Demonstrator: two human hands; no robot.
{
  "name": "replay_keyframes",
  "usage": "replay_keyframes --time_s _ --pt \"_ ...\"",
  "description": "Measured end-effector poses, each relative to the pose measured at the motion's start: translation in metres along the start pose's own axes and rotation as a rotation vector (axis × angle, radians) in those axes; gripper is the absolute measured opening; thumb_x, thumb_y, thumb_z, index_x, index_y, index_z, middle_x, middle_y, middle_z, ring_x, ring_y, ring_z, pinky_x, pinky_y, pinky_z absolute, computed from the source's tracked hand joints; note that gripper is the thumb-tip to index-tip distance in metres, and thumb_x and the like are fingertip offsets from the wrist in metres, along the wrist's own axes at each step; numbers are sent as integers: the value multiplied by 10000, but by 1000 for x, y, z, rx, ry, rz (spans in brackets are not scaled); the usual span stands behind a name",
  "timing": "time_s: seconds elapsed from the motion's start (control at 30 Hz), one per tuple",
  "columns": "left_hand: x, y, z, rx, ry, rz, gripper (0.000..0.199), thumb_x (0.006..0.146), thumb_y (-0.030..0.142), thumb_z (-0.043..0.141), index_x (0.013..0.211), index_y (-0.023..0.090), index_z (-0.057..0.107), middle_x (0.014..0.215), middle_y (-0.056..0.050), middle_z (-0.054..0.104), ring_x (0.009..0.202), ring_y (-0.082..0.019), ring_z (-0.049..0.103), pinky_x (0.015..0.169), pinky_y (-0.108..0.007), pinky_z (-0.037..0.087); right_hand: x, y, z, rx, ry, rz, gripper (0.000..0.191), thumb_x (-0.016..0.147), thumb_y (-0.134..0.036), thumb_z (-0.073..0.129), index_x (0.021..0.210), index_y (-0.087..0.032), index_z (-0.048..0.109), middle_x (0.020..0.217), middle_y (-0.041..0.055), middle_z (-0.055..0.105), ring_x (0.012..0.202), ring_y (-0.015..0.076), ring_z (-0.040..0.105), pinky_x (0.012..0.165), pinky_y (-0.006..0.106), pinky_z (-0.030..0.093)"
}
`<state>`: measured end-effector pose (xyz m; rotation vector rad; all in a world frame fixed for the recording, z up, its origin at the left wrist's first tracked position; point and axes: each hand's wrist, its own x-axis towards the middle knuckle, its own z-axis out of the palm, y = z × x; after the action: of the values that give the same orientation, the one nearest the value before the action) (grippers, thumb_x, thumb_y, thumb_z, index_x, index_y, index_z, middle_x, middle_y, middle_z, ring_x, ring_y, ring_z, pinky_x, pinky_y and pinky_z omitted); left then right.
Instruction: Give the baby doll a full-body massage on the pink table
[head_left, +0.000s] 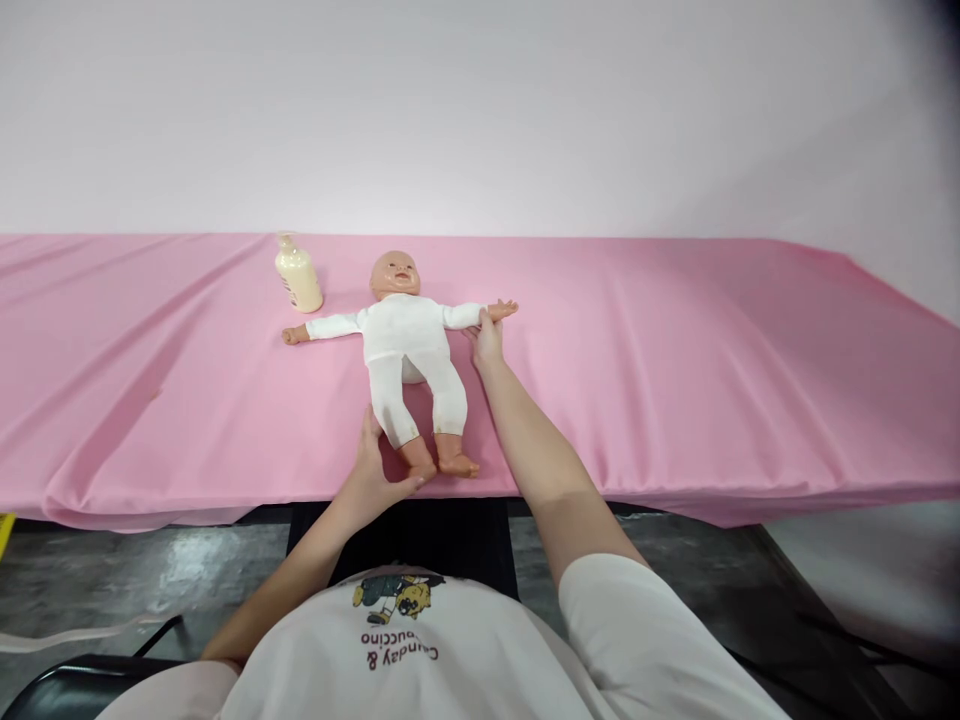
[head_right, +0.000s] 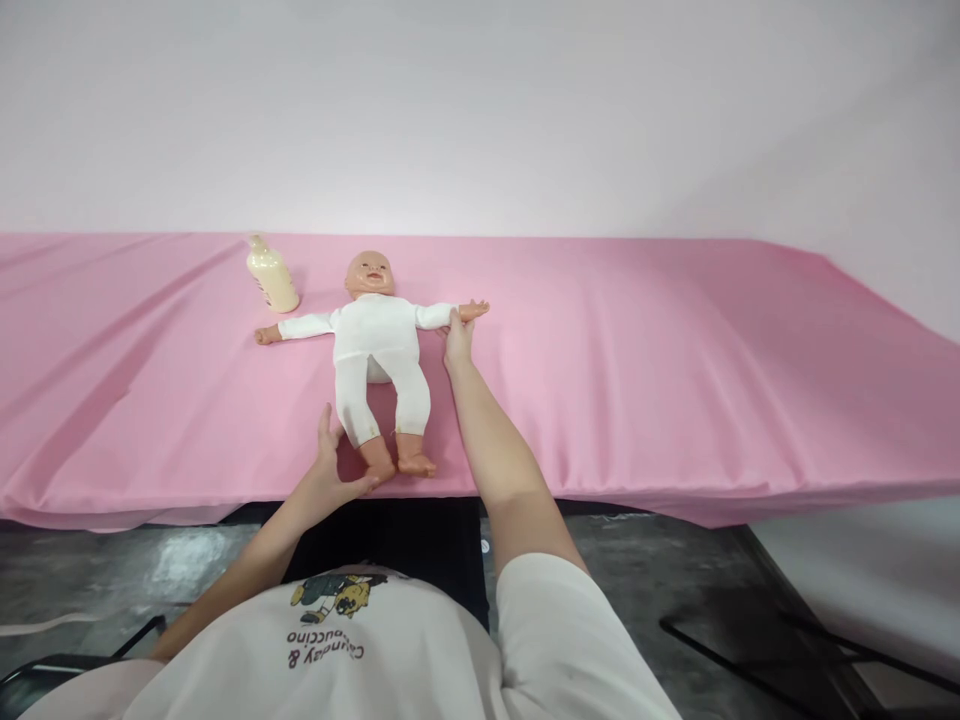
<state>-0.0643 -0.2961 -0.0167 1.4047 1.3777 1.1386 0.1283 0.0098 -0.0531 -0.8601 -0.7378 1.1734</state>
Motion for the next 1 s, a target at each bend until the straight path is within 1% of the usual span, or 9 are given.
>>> replay_keyframes --time_s 0.17,0.3,0.37,0.43,0.5,0.57,0.63,0.77,1.0 --pt "-5 -12 5 -302 35 -34 1380 665 275 859 1545 442 -192 1648 -100 150 1491 -286 355 1183 -454 374 0 0 0 -8 -19 4 774 896 -382 585 1567 -353 199 1557 74 425 1163 158 667 973 418 587" --pt "-1 -22 -5 -477 88 -77 1459 594 182 877 1513 522 -204 1595 -62 248 1281 -207 558 989 -347 534 1 1 0 -9 -17 -15 776 890 -406 583 1563 -357 200 1573 67 404 1188 164 649 987 437 579" --pt "3 -28 -14 -579 116 -139 1401 589 147 868 1551 498 -89 1500 -48 413 1111 -142 625 954 -306 546 2 1 0 -17 -15 -13 779 887 -397 584 1565 -353 203 1571 74 403 1186 171 653 981 442 583" --pt "4 -30 -21 -663 106 -211 1165 636 160 849 1561 424 191 1405 -43 538 1030 -118 644 993 -307 534 2 2 0 -21 -8 -5 774 890 -381 579 1566 -354 202 1571 78 401 1185 173 655 972 443 588" --pt "2 -28 -21 -707 63 -261 816 703 199 823 1433 334 485 1409 -53 568 1093 -149 644 1031 -326 523 3 2 0 -19 -3 -5 765 893 -381 574 1563 -362 204 1568 74 404 1188 169 653 965 439 591" --pt "-2 -21 -17 -719 23 -274 597 738 211 809 1301 282 621 1461 -53 546 1179 -183 624 1033 -319 521 3 2 0 -17 -9 -12 762 892 -389 578 1558 -366 211 1564 71 410 1178 166 657 964 436 591" --pt "-6 -13 -12 -724 -6 -282 594 748 204 809 1306 285 624 1490 -47 529 1114 -165 649 991 -296 534 2 3 0 -15 -12 -15 758 892 -393 579 1556 -365 215 1554 73 423 1152 165 670 966 437 589" --pt "-8 -2 -6 -799 -72 -391 760 756 211 813 1430 350 490 1516 -68 505 724 -71 628 825 -324 599 1 2 0 -20 -14 3 753 898 -375 565 1559 -359 205 1520 77 462 1106 161 688 989 446 575" --pt "2 2 -3 -984 -226 -530 430 747 331 841 1137 198 718 1354 -99 605 651 -42 478 615 -201 524 2 2 1 -33 -6 1 755 888 -378 572 1555 -355 218 1496 71 483 1088 158 691 993 446 574"
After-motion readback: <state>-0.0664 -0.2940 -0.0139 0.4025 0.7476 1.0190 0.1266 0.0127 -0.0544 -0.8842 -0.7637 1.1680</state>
